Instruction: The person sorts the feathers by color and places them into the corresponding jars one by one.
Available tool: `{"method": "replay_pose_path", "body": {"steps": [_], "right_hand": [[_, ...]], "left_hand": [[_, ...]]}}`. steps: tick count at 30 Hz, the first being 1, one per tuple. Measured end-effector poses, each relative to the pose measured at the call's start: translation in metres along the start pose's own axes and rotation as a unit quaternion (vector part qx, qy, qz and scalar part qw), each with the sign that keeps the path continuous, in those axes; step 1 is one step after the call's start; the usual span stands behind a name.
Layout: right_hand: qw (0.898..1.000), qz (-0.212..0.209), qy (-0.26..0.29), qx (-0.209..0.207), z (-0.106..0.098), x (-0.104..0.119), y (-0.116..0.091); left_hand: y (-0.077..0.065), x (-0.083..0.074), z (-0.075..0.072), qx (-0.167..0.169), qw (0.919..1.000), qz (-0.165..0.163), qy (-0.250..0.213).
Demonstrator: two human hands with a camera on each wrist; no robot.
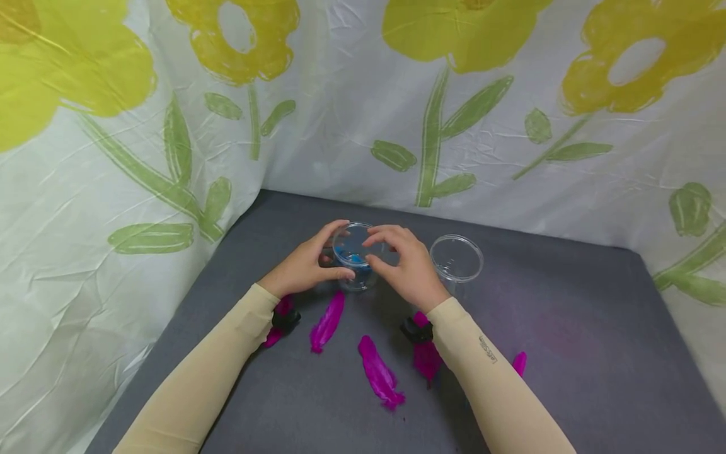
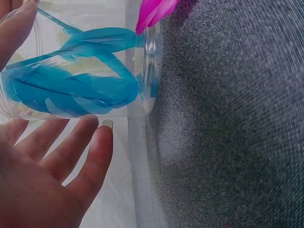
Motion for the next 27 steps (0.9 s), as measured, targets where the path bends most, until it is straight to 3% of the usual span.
{"method": "replay_pose_path", "body": {"steps": [14, 27], "right_hand": [[0.999, 0.002, -0.043, -0.001, -0.020, -0.010, -0.053], [0.989, -0.078, -0.128, -0.013, -0.044, -0.026, -0.126]], "left_hand": [[0.006, -0.001, 0.007, -0.002, 1.0000, 0.002, 0.004], [0.000, 0.002, 0.001, -0.002, 1.0000, -0.005, 0.001]]}}
Point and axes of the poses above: each hand's wrist, its own y-axis towards the middle knuckle, its own z-axis out of the palm, x = y × z, the point moved 1 cm from there along y, towards the middle knuckle, and after that the axes turned 12 degrees about -y, right-handed, at the moved point
